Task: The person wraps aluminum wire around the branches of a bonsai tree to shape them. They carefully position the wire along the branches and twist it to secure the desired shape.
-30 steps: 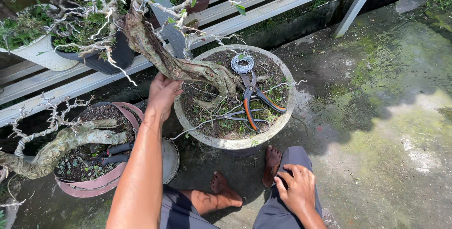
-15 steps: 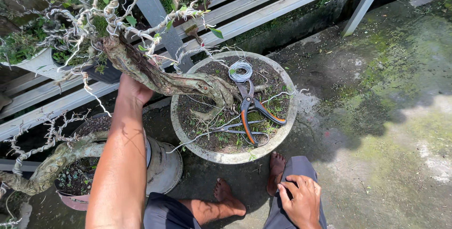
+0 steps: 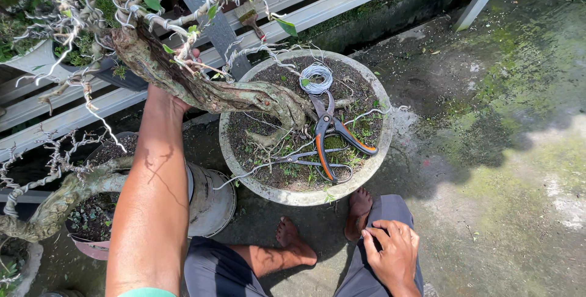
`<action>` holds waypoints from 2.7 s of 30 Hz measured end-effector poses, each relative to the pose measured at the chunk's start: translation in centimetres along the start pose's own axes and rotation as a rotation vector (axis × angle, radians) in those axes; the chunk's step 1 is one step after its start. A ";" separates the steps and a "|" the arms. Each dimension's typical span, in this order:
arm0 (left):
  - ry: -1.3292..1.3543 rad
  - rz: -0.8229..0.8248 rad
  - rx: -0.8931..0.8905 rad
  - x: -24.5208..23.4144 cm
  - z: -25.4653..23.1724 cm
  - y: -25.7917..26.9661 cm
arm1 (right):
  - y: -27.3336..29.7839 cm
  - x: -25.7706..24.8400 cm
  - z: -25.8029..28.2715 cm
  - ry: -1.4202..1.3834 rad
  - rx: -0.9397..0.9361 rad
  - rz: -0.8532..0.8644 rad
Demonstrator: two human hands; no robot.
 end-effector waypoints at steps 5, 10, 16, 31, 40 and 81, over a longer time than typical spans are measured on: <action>-0.025 -0.043 0.024 0.0 -0.1 0.3 | 0.1 -0.2 0.2 -0.004 -0.005 -0.006; 0.004 -0.084 0.054 0.2 0.0 0.0 | -0.1 -0.4 0.2 -0.007 -0.017 -0.010; 0.037 0.022 0.132 -1.3 0.2 -1.5 | -0.2 -0.7 0.5 -0.005 -0.010 -0.003; 0.024 -0.031 0.203 -0.4 0.3 -0.7 | 0.0 -0.3 0.4 0.020 0.024 -0.023; 0.062 -0.089 0.195 0.7 0.8 0.0 | 0.3 0.4 0.1 0.024 0.029 -0.051; -0.889 -0.401 0.115 -13.3 10.9 30.7 | 0.1 0.7 0.7 0.246 -0.077 0.094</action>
Point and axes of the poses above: each hand's wrist, its own y-axis away from the middle knuckle, its own x-axis out of the palm, z = x × y, the point moved 1 cm from there along -y, towards the middle knuckle, and after that the axes turned 10 degrees about z, right-handed, at the moved point
